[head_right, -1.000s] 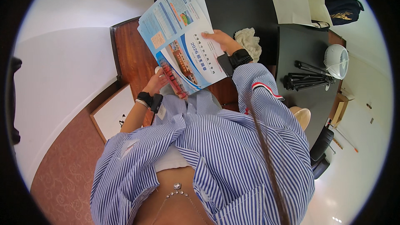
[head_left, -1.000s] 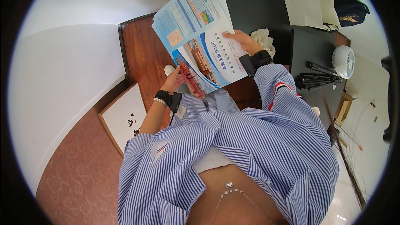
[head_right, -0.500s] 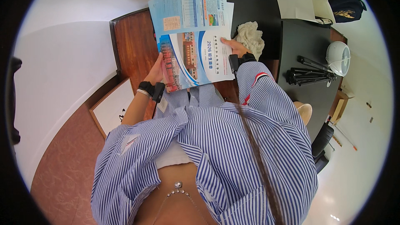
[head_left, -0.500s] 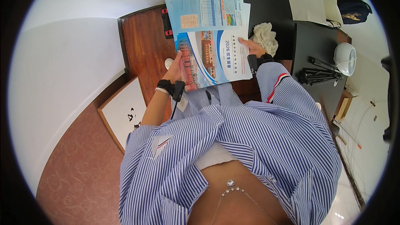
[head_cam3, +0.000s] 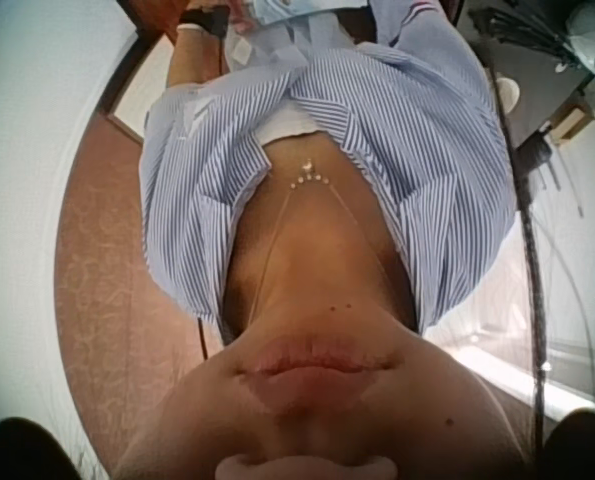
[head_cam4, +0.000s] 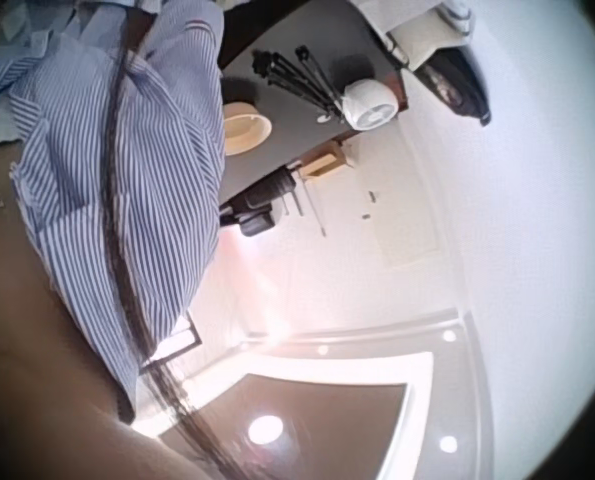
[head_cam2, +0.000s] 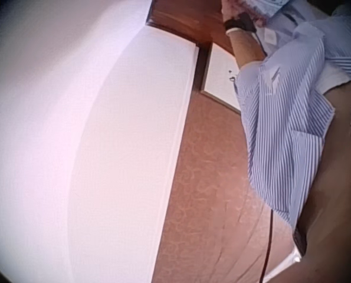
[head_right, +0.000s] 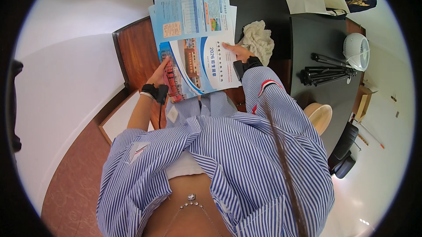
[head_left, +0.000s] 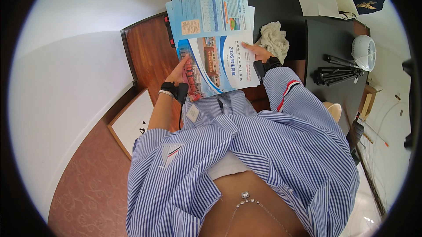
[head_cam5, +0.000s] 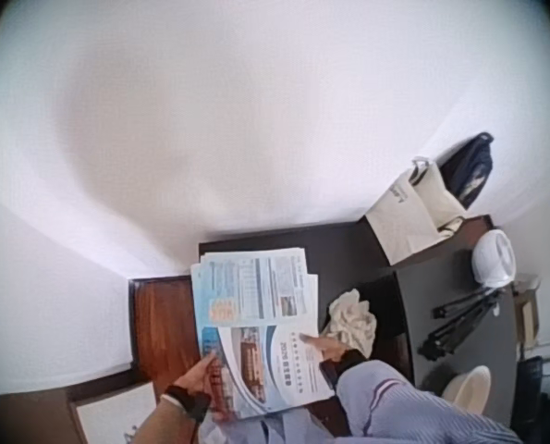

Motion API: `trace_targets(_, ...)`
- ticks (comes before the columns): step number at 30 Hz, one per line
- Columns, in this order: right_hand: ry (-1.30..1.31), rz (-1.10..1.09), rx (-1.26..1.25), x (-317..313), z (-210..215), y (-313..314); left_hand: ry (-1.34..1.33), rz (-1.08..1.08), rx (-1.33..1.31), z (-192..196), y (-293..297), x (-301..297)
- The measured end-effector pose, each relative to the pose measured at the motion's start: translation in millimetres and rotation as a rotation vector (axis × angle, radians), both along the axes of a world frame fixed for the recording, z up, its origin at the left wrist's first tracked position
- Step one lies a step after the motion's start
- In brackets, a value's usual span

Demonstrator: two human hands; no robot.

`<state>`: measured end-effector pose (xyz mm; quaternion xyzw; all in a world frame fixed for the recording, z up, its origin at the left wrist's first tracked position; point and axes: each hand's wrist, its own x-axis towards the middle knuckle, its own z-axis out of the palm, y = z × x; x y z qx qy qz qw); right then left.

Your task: The person wipes a black table surface with a cloth, moves a bowl and papers aside, and cleans the underside of the table while kneeling. The person also handles a helmet and a stack of papers during the cleaning process.

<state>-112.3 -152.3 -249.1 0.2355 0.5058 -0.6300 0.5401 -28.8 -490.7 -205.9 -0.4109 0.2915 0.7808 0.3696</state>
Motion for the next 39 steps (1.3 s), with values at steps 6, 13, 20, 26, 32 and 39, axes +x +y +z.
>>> trace_targets(6, -0.027, 0.01, -0.032, -4.2, 0.8, 2.9, 0.036, 0.09, 0.022, 15.8, 7.1, 1.0)
trace_targets(13, -0.166, -0.08, -0.171, -2.7, 16.0, 1.4, 0.159, 0.129, 0.057, 5.6, -6.6, -3.7)
trace_targets(20, 0.085, -0.047, -0.008, -3.8, 13.6, -8.8, 0.214, -0.14, -0.172, -10.8, 1.6, -2.6)
trace_targets(26, 0.381, -0.232, 0.174, 13.2, 20.1, -32.4, 0.376, -0.27, -0.544, 1.3, 16.8, -3.7)
trace_targets(32, 0.571, -0.168, 0.199, -1.1, 47.7, -27.7, 0.532, -0.197, -0.517, 37.0, 22.9, -6.7)
trace_targets(39, 0.814, -0.24, 0.146, -1.0, 69.9, -31.5, 0.749, -0.156, -0.755, 52.3, 24.5, -3.9)
